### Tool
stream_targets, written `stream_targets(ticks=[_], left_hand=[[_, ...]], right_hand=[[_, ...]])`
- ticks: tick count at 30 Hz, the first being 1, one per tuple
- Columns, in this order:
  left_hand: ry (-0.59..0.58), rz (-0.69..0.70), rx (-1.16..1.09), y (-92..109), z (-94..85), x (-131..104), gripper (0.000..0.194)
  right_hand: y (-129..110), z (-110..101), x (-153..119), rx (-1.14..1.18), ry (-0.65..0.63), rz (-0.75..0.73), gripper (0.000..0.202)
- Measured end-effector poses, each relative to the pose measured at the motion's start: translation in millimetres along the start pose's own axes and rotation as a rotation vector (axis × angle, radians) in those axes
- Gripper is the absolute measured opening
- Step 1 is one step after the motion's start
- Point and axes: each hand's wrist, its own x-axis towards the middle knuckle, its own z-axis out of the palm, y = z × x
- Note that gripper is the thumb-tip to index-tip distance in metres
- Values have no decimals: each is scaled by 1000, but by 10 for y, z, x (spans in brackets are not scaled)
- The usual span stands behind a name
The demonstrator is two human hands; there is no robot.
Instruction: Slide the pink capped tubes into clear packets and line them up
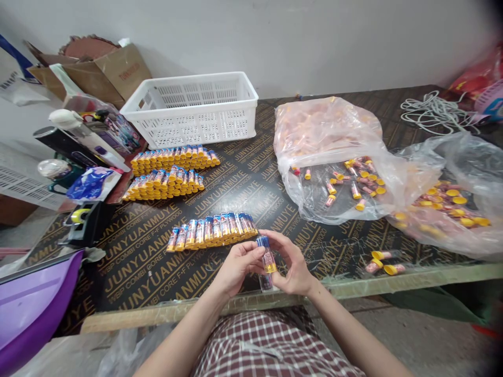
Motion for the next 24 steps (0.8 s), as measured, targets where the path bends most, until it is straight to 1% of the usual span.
stream_targets(ticks=[9, 16, 20, 24], left_hand=[[-19, -2, -15, -30, -26, -12, 33], [13, 13, -41, -49, -34, -7, 38], [18, 26, -72, -66, -46, -8, 40], [20, 41, -82, -109, -67, -19, 40]], right_hand=[[-15, 20, 5, 4, 19, -20, 81], [-37, 6, 26, -2, -19, -1, 78], [6, 23, 9, -3, -19, -6, 77], [39, 52, 15, 11, -50, -10, 76]])
